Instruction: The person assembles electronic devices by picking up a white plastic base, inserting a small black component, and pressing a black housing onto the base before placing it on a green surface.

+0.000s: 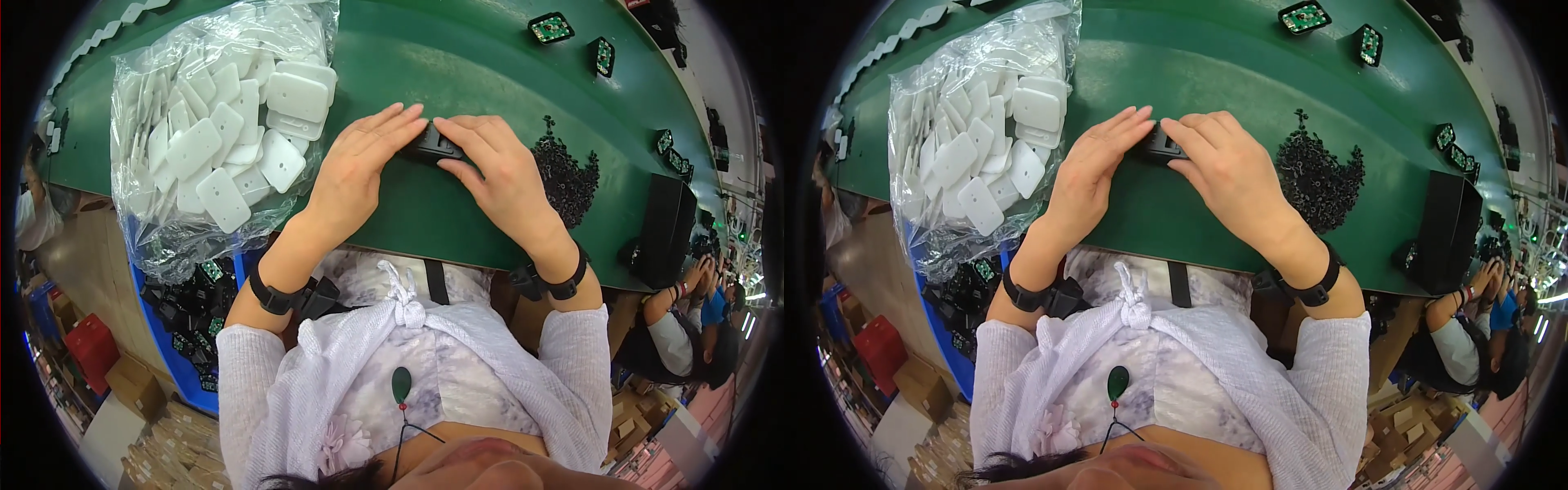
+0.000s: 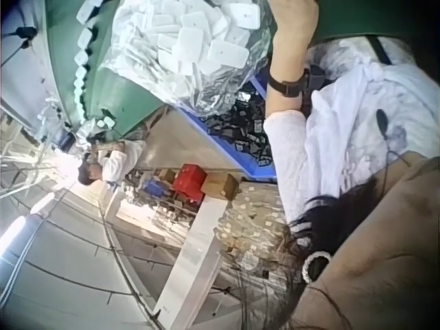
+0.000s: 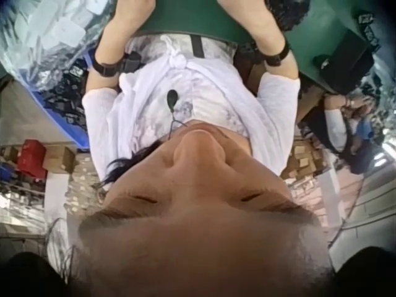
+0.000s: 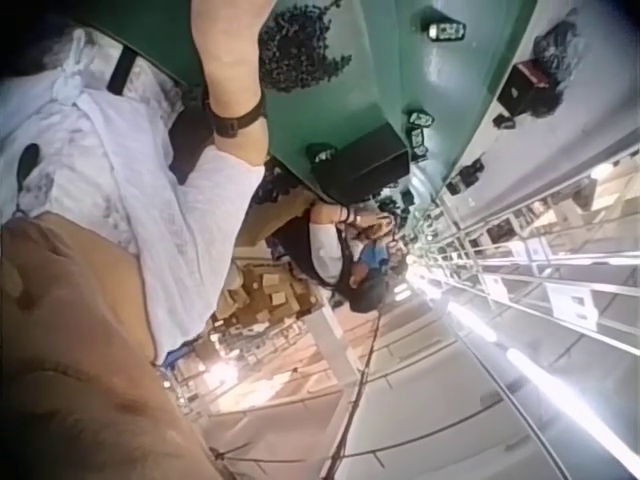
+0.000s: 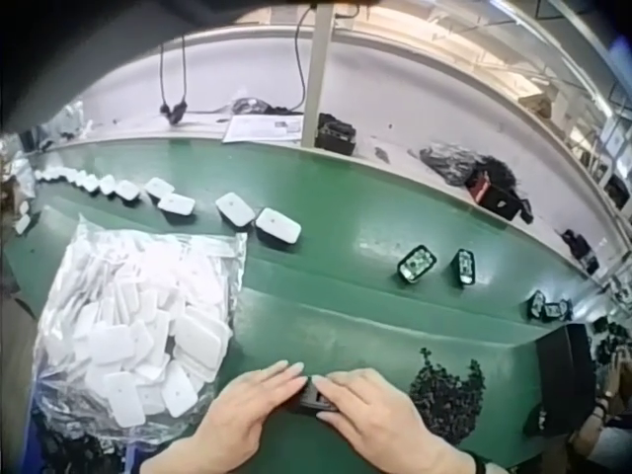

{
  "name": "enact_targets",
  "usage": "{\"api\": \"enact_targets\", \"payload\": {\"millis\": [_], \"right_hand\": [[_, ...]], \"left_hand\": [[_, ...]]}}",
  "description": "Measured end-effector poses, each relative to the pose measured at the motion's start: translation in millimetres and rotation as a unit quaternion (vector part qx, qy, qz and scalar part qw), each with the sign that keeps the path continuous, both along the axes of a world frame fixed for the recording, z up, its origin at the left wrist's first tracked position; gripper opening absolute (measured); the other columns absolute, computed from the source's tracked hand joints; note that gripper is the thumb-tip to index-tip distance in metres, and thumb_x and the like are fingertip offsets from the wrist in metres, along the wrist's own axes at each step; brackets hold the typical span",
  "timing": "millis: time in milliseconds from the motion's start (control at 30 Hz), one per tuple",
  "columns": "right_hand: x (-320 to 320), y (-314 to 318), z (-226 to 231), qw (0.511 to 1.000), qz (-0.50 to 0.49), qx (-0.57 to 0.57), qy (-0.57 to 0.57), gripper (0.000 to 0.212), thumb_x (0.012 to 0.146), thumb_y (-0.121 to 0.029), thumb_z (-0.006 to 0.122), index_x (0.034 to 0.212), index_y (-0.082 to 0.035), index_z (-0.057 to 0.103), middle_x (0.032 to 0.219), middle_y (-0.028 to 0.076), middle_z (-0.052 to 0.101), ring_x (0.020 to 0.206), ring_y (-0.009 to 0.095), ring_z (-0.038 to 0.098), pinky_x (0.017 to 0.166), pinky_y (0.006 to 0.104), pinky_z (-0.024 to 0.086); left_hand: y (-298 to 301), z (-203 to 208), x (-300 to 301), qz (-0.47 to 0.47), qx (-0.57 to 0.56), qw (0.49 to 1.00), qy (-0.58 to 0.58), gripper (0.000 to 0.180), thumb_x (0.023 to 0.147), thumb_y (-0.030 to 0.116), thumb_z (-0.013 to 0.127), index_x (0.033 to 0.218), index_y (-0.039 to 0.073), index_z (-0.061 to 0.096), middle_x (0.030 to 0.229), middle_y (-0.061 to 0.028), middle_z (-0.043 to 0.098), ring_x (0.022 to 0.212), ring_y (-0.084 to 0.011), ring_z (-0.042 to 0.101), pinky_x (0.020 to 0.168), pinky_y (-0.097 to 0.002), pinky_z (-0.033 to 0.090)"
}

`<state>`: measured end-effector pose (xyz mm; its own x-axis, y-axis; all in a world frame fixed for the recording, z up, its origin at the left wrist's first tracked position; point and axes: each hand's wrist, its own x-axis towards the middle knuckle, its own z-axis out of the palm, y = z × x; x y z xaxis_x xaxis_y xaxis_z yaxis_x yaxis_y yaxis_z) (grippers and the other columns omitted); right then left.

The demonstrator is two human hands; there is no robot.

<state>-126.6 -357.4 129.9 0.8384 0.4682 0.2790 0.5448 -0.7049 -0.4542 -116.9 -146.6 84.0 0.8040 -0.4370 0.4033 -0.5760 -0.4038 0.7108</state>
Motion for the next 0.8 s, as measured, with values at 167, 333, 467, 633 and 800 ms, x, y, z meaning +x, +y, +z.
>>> {"api": "enact_targets", "payload": {"millis": [167,333,467,633,800], "right_hand": [[-1,3,-2,1.000,-0.011,-0.027,0.001,0.044,0.074,-0.006,0.071,0.117,-0.006,0.061,0.107,0.009,0.062,0.095,0.027,0.059,0.079,0.0355,0.050],[-4,7,-11,0.998,-0.034,-0.045,-0.040,0.046,0.074,-0.006,0.070,0.119,-0.008,0.061,0.107,0.010,0.061,0.095,0.027,0.059,0.077,0.0358,0.051],[-9,6,-19,0.993,-0.052,-0.074,-0.079,0.048,0.073,-0.005,0.070,0.119,-0.010,0.062,0.107,0.010,0.060,0.094,0.027,0.059,0.076,0.0353,0.051],[7,0,-8,0.999,-0.033,0.013,0.003,0.047,0.072,-0.004,0.072,0.118,-0.007,0.062,0.102,0.010,0.062,0.092,0.027,0.059,0.078,0.0346,0.051],[25,-17,-6,0.915,-0.055,0.289,0.276,0.041,0.088,-0.019,0.066,0.128,-0.013,0.057,0.122,0.012,0.061,0.108,0.027,0.059,0.099,0.0340,0.043]], "left_hand": [[2,-1,0,-0.011,0.062,0.998,-0.032,0.049,0.080,-0.007,0.044,0.125,0.005,0.057,0.130,-0.0095,0.057,0.123,-0.0277,0.052,0.103,-0.0410,0.040],[3,4,0,0.000,0.176,0.980,-0.098,0.050,0.080,-0.002,0.048,0.128,0.007,0.056,0.134,-0.0076,0.054,0.124,-0.0255,0.051,0.103,-0.0397,0.040],[1,8,-2,-0.005,0.234,0.962,-0.140,0.051,0.078,0.005,0.056,0.129,0.005,0.054,0.136,-0.0084,0.052,0.123,-0.0248,0.051,0.100,-0.0380,0.041],[-12,5,-7,0.041,0.220,0.963,-0.152,0.057,0.072,0.015,0.069,0.125,-0.001,0.054,0.129,-0.0132,0.055,0.111,-0.0259,0.056,0.089,-0.0370,0.045],[-16,0,9,0.048,0.062,0.997,-0.008,0.050,0.080,0.013,0.065,0.127,0.003,0.053,0.128,-0.0149,0.056,0.108,-0.0328,0.056,0.087,-0.0378,0.046]]}}
